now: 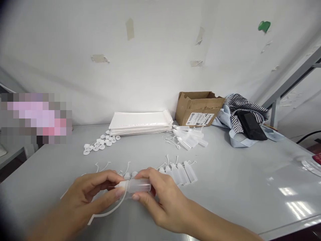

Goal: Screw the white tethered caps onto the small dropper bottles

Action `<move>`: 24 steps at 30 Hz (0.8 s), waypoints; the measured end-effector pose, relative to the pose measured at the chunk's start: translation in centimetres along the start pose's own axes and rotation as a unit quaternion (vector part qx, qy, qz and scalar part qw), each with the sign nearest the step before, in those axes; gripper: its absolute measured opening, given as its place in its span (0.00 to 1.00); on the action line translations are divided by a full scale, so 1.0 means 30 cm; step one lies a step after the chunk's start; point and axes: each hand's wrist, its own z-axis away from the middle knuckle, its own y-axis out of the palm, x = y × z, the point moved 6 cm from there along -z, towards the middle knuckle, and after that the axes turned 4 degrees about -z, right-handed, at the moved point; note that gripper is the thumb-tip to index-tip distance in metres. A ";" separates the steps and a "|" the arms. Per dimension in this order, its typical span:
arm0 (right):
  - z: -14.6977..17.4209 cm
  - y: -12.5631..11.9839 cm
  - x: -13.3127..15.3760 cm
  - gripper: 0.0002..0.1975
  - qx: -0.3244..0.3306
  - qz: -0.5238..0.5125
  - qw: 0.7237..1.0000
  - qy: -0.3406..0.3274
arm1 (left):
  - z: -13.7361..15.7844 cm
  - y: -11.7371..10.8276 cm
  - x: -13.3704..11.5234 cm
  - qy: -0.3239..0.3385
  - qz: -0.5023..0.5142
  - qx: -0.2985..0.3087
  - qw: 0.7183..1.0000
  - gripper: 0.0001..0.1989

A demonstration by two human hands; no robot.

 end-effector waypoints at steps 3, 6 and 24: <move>-0.004 -0.009 0.002 0.09 -0.024 0.018 0.999 -0.026 | -0.003 0.008 0.006 -0.018 0.024 0.019 0.999 0.16; -0.007 -0.007 -0.018 0.11 -0.010 -0.017 0.999 0.033 | 0.001 0.002 0.006 -0.002 -0.016 -0.014 1.000 0.12; -0.013 -0.012 -0.021 0.11 -0.004 -0.057 0.997 0.048 | 0.019 -0.008 -0.050 0.142 -0.105 -0.082 0.981 0.06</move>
